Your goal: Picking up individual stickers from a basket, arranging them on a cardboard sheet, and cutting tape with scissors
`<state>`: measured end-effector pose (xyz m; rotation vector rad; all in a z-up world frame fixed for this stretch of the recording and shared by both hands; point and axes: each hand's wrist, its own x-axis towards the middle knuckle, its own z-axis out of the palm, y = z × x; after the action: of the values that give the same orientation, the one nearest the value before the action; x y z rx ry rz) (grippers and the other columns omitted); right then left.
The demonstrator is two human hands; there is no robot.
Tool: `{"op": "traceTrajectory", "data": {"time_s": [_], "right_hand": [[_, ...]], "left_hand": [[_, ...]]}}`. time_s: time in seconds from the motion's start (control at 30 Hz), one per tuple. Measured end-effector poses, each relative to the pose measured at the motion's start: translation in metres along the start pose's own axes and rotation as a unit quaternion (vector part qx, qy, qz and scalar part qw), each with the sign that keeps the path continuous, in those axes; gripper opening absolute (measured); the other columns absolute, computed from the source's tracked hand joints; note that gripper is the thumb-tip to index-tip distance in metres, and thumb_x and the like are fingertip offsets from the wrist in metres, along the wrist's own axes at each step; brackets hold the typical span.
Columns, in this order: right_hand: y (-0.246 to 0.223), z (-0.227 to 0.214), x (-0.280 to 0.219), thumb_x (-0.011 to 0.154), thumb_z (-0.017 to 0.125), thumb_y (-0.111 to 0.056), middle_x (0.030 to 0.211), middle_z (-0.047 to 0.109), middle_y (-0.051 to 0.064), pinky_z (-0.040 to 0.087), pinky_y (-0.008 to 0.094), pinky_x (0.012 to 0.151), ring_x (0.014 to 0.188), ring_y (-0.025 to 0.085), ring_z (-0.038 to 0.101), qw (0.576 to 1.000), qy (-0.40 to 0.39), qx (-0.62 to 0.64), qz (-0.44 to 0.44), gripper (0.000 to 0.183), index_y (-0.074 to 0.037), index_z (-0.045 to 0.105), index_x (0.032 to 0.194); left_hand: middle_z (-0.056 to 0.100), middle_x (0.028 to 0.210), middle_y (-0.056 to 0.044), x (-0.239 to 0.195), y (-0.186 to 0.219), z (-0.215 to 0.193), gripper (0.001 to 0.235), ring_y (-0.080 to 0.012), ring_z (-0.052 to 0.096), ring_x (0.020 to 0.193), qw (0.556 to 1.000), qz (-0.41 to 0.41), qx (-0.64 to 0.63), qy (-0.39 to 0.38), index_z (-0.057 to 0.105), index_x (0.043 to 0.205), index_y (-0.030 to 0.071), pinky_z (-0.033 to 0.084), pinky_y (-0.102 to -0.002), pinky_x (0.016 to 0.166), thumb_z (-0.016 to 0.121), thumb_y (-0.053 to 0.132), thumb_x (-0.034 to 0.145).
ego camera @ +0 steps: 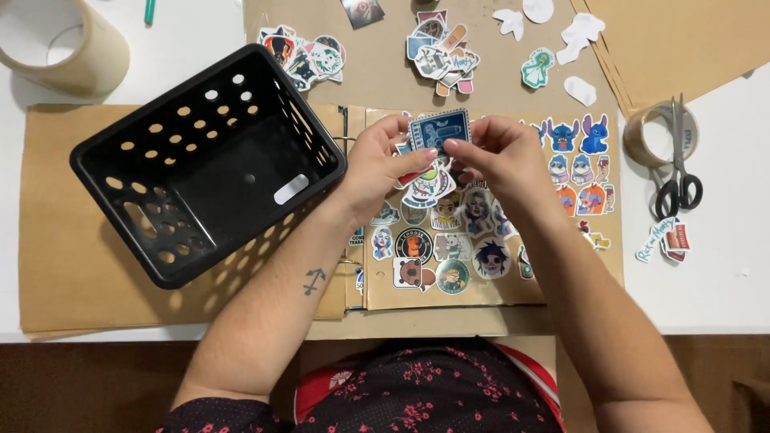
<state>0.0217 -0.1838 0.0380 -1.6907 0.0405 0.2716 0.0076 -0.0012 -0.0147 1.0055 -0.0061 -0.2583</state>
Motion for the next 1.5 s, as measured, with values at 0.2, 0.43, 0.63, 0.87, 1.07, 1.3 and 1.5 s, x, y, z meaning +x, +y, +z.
{"op": "traceTrajectory", "data": {"time_s": [0.2, 0.43, 0.63, 0.87, 1.07, 1.3, 1.5], "right_hand": [[-0.002, -0.002, 0.024, 0.087, 0.08, -0.01, 0.079, 0.067, 0.009, 0.064, 0.023, 0.059, 0.073, 0.017, 0.075, 0.999, -0.001, 0.035, 0.034, 0.017, 0.001, 0.072, 0.097], [-0.037, -0.011, 0.063, 0.1, 0.064, -0.016, 0.087, 0.072, -0.001, 0.053, 0.023, 0.064, 0.073, 0.009, 0.066, 0.997, 0.024, -0.016, 0.066, 0.009, -0.013, 0.072, 0.102], [-0.023, -0.007, 0.085, 0.094, 0.082, -0.033, 0.112, 0.052, 0.012, 0.052, 0.035, 0.07, 0.078, 0.021, 0.058, 0.879, 0.16, -0.374, -0.247, 0.043, -0.01, 0.062, 0.124], [-0.046, -0.001, 0.034, 0.085, 0.085, -0.013, 0.079, 0.072, 0.002, 0.056, 0.018, 0.065, 0.071, 0.006, 0.068, 0.971, -0.101, -0.204, -0.07, 0.015, -0.006, 0.073, 0.091], [-0.049, -0.004, 0.04, 0.094, 0.075, -0.012, 0.084, 0.075, 0.003, 0.05, 0.017, 0.06, 0.069, 0.006, 0.064, 0.987, -0.09, -0.128, -0.043, 0.007, -0.007, 0.071, 0.093], [-0.044, -0.004, 0.044, 0.097, 0.074, -0.011, 0.083, 0.075, 0.007, 0.058, 0.02, 0.058, 0.066, 0.011, 0.07, 0.99, 0.005, -0.096, -0.103, 0.009, -0.008, 0.066, 0.099], [-0.032, 0.001, 0.074, 0.097, 0.079, -0.01, 0.083, 0.075, 0.004, 0.055, 0.018, 0.057, 0.067, 0.007, 0.068, 0.971, 0.022, -0.142, -0.19, 0.009, -0.008, 0.071, 0.094]], "left_hand": [[0.071, 0.112, -0.019, 0.0, 0.002, 0.001, 0.047, -0.0253, 0.073, 0.099, 0.998, -0.018, -0.065, 0.017, 0.055, 0.129, -0.005, 0.065, -0.035, 0.079, 0.07, -0.007, 0.085], [0.074, 0.108, -0.025, 0.001, 0.01, 0.008, 0.036, -0.0321, 0.076, 0.094, 0.994, -0.056, -0.073, 0.06, 0.061, 0.119, 0.002, 0.065, -0.04, 0.076, 0.065, -0.009, 0.085], [0.072, 0.112, -0.029, 0.0, 0.014, 0.01, 0.036, -0.0335, 0.075, 0.097, 0.993, -0.062, -0.083, 0.062, 0.058, 0.122, 0.0, 0.065, -0.041, 0.079, 0.064, -0.009, 0.087], [0.075, 0.095, -0.018, 0.0, 0.014, 0.016, 0.034, -0.0236, 0.074, 0.078, 0.99, -0.093, -0.022, 0.105, 0.06, 0.116, 0.001, 0.063, -0.034, 0.068, 0.073, 0.0, 0.085], [0.075, 0.099, -0.026, 0.0, 0.01, 0.011, 0.04, -0.0293, 0.076, 0.082, 0.994, -0.056, -0.053, 0.079, 0.058, 0.121, 0.0, 0.065, -0.038, 0.068, 0.072, -0.002, 0.084], [0.075, 0.097, -0.028, -0.007, 0.024, 0.018, 0.026, -0.0315, 0.077, 0.083, 0.995, -0.06, -0.055, 0.062, 0.063, 0.11, -0.005, 0.066, -0.039, 0.071, 0.071, 0.001, 0.086], [0.076, 0.091, -0.026, -0.007, 0.022, 0.018, 0.024, -0.0299, 0.077, 0.078, 0.996, -0.051, -0.049, 0.061, 0.065, 0.107, -0.006, 0.066, -0.038, 0.071, 0.072, 0.001, 0.085]]}}
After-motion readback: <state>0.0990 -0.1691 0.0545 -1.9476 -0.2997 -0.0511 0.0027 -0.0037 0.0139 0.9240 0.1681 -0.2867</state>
